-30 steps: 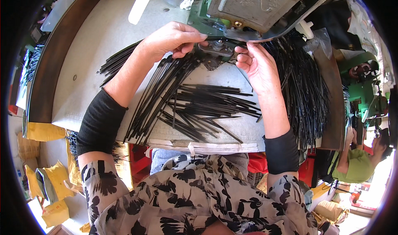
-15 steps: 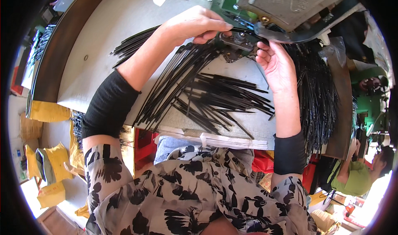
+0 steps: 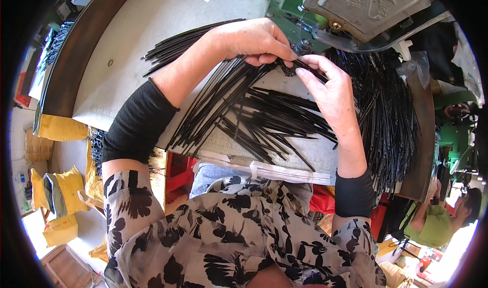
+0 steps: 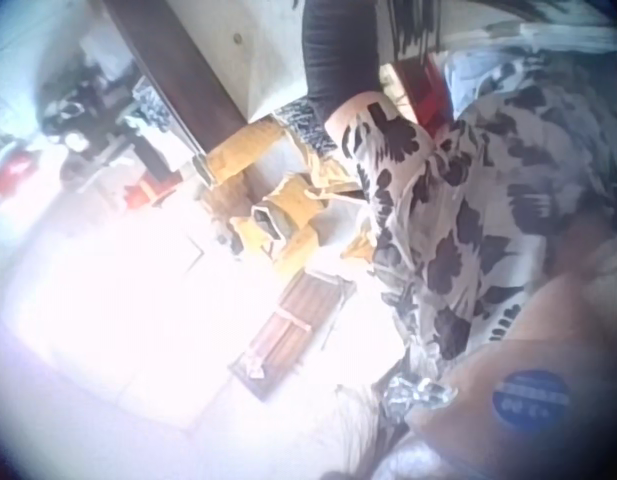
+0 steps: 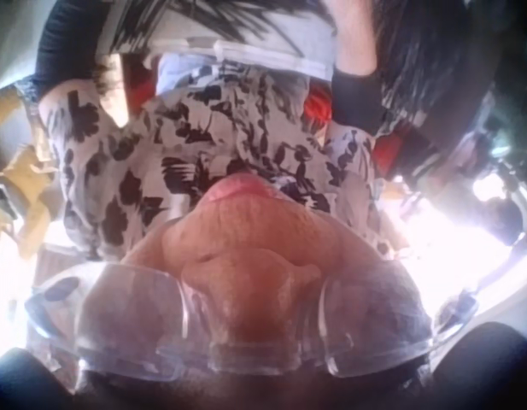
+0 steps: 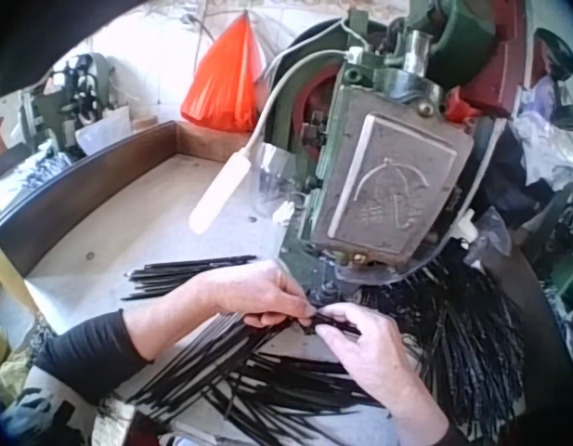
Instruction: The person assembles black rods into a central hub component using an assembly press.
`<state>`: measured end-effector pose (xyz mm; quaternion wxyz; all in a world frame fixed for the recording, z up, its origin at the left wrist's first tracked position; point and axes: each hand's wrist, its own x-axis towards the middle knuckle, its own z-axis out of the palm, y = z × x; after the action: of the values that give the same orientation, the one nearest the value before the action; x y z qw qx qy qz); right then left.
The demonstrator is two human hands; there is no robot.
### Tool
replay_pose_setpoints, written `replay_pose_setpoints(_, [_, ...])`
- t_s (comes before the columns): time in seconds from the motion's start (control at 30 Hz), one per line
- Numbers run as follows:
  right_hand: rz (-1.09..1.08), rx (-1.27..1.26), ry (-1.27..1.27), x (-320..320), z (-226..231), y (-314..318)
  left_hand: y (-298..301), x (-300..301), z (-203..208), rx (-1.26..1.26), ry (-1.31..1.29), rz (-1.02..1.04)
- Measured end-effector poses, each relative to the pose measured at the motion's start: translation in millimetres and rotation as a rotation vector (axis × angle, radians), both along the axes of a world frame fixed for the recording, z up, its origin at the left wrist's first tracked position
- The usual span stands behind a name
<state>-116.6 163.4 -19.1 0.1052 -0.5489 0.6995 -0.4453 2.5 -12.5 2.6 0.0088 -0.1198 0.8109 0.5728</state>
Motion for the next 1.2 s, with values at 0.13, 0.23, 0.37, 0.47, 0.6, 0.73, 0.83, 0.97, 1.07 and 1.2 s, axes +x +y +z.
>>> replay_pose_setpoints(0.13, [-0.053, 0.027, 0.038, -7.8, 1.4, 1.8, -20.7, 5.7, 1.1, -0.074, 0.084, 0.137])
replay_pose_setpoints(0.23, [-0.066, 0.070, 0.085, -7.0, 3.7, 4.3, -42.7, 11.7, -5.2, -0.152, 0.074, 0.209])
replay_pose_setpoints(0.37, [-0.084, 0.121, 0.029, -4.8, 3.8, 6.7, -43.1, 8.4, -14.5, -0.479, -0.067, 0.189])
replay_pose_setpoints(0.47, [-0.017, 0.166, -0.133, -1.9, 10.0, 7.6, -36.4, 7.8, -19.0, -0.740, -0.111, 0.195])
replay_pose_setpoints(0.6, [0.063, 0.276, -0.363, -0.5, 21.0, 9.2, -38.7, 6.8, -16.5, -0.658, -0.100, 0.166])
replay_pose_setpoints(0.73, [0.106, 0.352, -0.543, -0.1, 18.3, 9.0, -30.0, 2.8, -13.7, -0.409, -0.027, 0.269])
replay_pose_setpoints(0.83, [0.159, 0.350, -0.570, 0.8, 13.5, 6.3, -15.4, -1.6, -14.3, -0.269, 0.111, 0.330])
replay_pose_setpoints(0.97, [0.183, 0.329, -0.628, 4.0, 14.7, 6.7, 2.2, -8.4, -18.5, -0.109, 0.269, 0.352])
replay_pose_setpoints(1.07, [0.166, 0.337, -0.660, 3.1, 16.4, 7.2, 10.4, -11.7, -19.9, -0.045, 0.280, 0.354])
replay_pose_setpoints(1.2, [0.168, 0.317, -0.669, 2.6, 14.9, 6.3, 14.3, -7.7, -15.4, 0.064, 0.277, 0.342])
